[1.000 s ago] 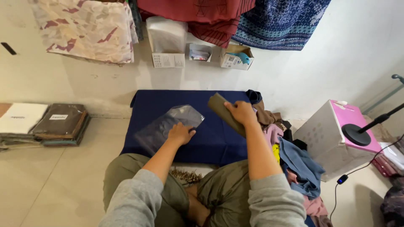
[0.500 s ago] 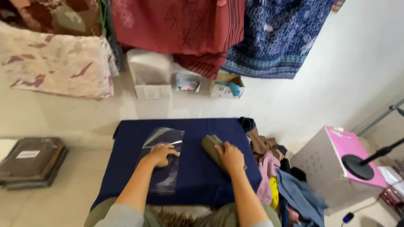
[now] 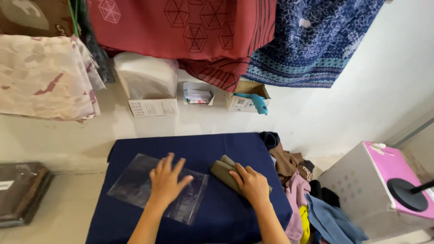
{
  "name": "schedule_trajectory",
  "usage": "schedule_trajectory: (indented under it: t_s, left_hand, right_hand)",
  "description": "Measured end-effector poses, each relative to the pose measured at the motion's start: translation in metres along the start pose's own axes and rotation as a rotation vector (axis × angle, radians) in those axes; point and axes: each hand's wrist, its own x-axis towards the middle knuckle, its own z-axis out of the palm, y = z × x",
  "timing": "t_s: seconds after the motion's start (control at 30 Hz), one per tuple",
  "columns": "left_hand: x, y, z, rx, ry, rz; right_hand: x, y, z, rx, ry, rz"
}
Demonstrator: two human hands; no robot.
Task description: The person folds a green scarf on a blue mat, uses a lint roller to clean the fabric, and then places the folded scarf into a clear plastic bag. The person seals the bag and places it on a stack of similar packaged items.
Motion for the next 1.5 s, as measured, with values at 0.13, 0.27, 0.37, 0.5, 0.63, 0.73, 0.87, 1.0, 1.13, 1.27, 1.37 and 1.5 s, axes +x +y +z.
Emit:
schedule_trajectory:
  t_s: [0.13,0.27,0.37,0.5,0.63,0.73,0.87,1.0,1.13,1.27,1.37,1.5]
  left_hand:
    - [0.002,0.019,-0.006,-0.37,-0.104,0.264]
    - [-0.003,0.037,-0.041,-0.915,-0.143,0.392]
    - [-0.006,0.044,-0.035,-0.882,-0.177,0.391]
    - [-0.017,0.052,-0.022,-0.862,-0.036,0.405]
    - [-0.024,0.058,0.004,-0.697,0.375,0.459]
    - [-0.025,0.061,0.009,-0.579,0.533,0.447]
    - [-0.025,0.054,0.018,-0.545,0.545,0.334]
    - [-0.029,0.052,0.006,-0.655,0.526,0.33]
    - [-0.031,0.053,0.006,-0.842,0.39,0.208]
    - [-0.033,0.052,0.005,-0.968,0.256,0.042]
    - [-0.026,0.037,-0.01,-0.92,0.177,0.081]
    - [-0.029,0.009,-0.07,-0.551,-0.149,0.097]
  right_hand:
    - [0.018,-0.015,-0.021,0.042,0.186,-0.293]
    - [0.015,-0.031,-0.022,0.152,0.127,-0.527]
    - [0.013,-0.042,-0.024,0.179,0.124,-0.574]
    - [0.011,-0.043,-0.023,0.154,0.12,-0.578]
    - [0.003,-0.045,-0.025,0.203,0.084,-0.521]
    - [-0.003,-0.048,-0.019,0.245,0.074,-0.451]
    - [-0.005,-0.053,-0.021,0.292,-0.057,-0.477]
    - [-0.002,-0.066,-0.047,0.293,-0.281,-0.442]
    - [-0.001,-0.075,-0.063,0.449,-0.501,-0.463]
    - [-0.01,-0.066,-0.049,0.525,-0.513,-0.475]
    - [-0.006,-0.053,-0.057,0.566,-0.509,-0.359]
    - [-0.006,-0.024,-0.064,0.539,-0.412,-0.26]
